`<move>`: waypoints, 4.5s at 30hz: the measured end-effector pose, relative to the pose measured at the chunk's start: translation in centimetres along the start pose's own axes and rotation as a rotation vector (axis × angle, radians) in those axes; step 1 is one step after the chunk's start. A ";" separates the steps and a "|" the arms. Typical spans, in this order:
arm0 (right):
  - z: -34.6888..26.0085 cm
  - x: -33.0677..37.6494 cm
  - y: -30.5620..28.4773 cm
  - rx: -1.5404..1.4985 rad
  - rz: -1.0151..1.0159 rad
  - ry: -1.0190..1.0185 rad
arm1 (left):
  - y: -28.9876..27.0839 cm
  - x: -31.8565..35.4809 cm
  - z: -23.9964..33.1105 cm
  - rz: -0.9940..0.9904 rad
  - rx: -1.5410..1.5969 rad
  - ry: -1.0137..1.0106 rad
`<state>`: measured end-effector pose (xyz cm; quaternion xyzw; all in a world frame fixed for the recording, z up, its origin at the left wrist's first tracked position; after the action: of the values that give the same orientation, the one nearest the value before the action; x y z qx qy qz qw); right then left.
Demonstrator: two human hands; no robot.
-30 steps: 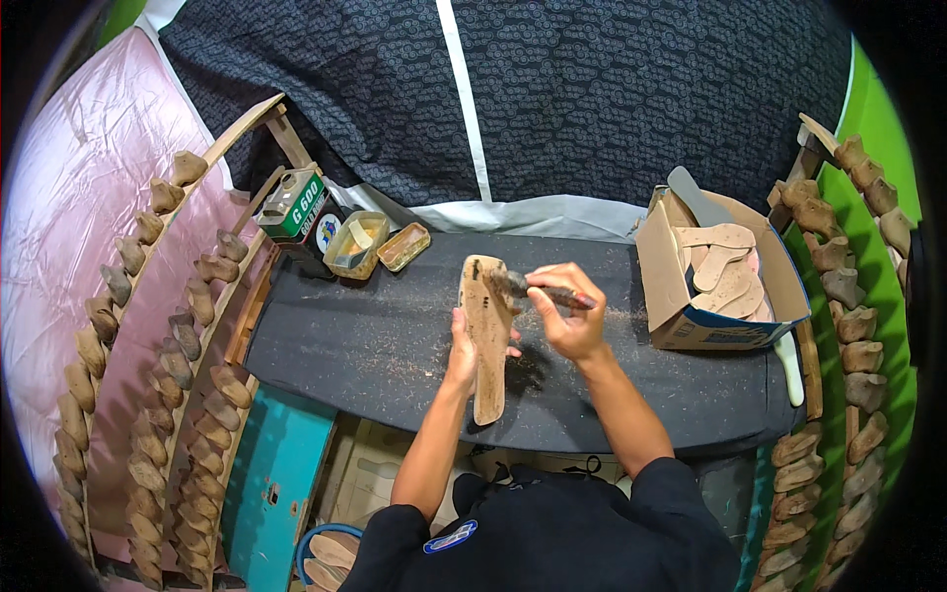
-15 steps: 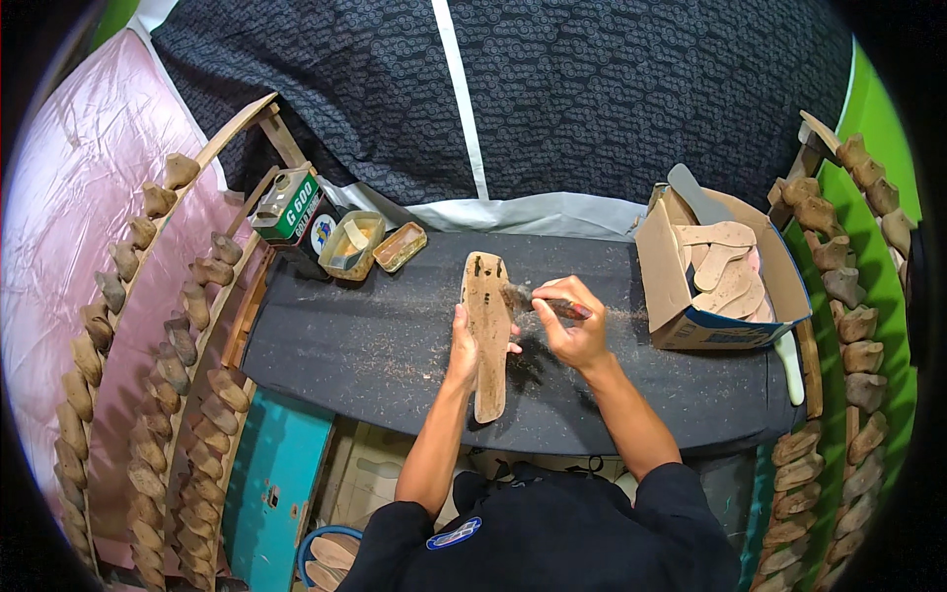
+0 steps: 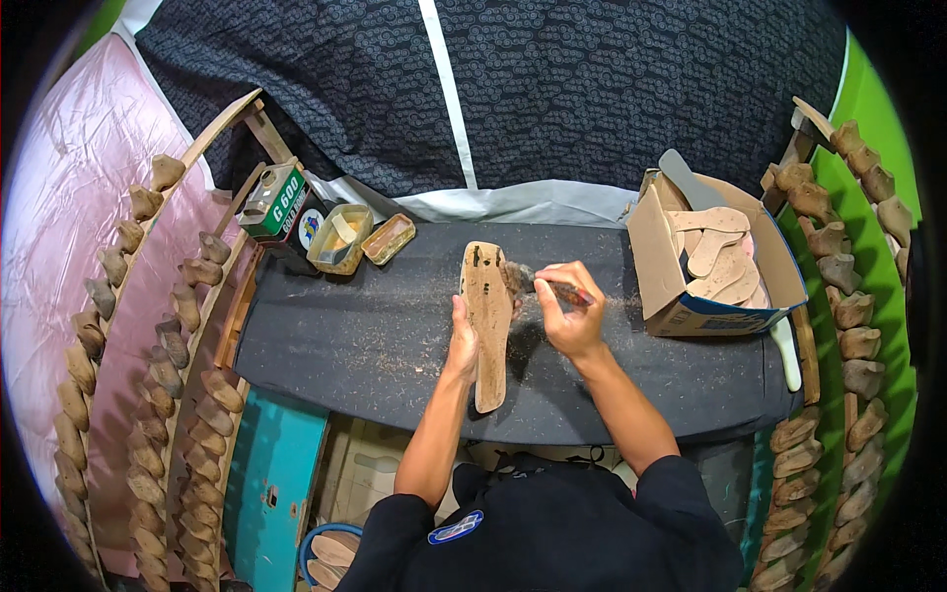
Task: Applying adhesive to shoe insoles using a brush at a manufacturing workstation.
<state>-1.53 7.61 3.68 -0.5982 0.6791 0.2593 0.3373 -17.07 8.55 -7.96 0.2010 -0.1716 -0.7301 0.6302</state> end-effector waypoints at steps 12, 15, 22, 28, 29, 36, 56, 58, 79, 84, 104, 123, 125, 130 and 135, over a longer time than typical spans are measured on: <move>1.0 5.6 1.4 -0.090 -0.153 0.107 | -1.8 -0.3 0.7 0.076 0.186 0.007; 0.5 2.5 1.0 -0.079 -0.147 0.005 | -1.4 -0.7 0.3 0.060 0.200 -0.046; -0.6 1.2 1.7 -0.087 -0.119 0.001 | -0.7 -0.9 0.5 0.056 0.304 -0.044; -2.2 7.5 3.0 -0.083 -0.253 -0.030 | -3.0 0.3 -0.8 0.105 0.347 -0.106; -1.4 7.8 3.0 -0.110 -0.294 0.081 | -3.0 0.5 -0.8 0.105 0.347 -0.105; -0.5 3.7 2.1 -0.172 -0.140 0.076 | -1.0 0.3 0.9 -0.047 0.423 -0.029; -2.5 6.1 10.6 -0.243 -0.532 0.053 | -11.2 2.5 4.7 0.339 0.343 0.153; -1.9 5.3 12.1 -0.229 -0.527 0.034 | -12.1 2.6 5.4 0.334 0.388 0.169; 13.4 -4.8 30.6 0.135 -0.232 0.100 | -26.1 5.5 10.3 0.403 0.466 0.086; 15.4 -2.4 33.5 0.215 -0.365 0.045 | -27.4 5.4 10.3 0.390 0.456 0.066; 5.4 3.2 32.5 0.182 -0.474 -0.018 | -25.6 9.2 8.7 0.406 0.492 0.111; -4.8 25.8 28.3 -0.576 -1.033 0.810 | -19.3 27.6 2.6 0.748 0.520 0.359; -5.9 28.0 28.5 -0.582 -1.118 0.812 | -19.3 31.3 2.1 0.907 0.473 0.361; -9.3 34.0 29.8 -0.626 -1.307 0.804 | -20.1 41.6 1.5 1.207 0.307 0.458; -12.4 40.4 31.0 -0.609 -1.524 0.763 | -20.6 49.4 -0.8 1.407 0.080 0.389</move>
<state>-36.27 -22.94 -21.05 -0.9944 0.0665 -0.0815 -0.0034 -40.34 -37.32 -22.86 0.1919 -0.1716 -0.0965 0.9615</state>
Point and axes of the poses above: each hand's wrist, its own x-axis away from the middle knuckle, its own y-axis out of the palm, z = x × y, the point moved 9 cm from there along -x, towards the middle knuckle
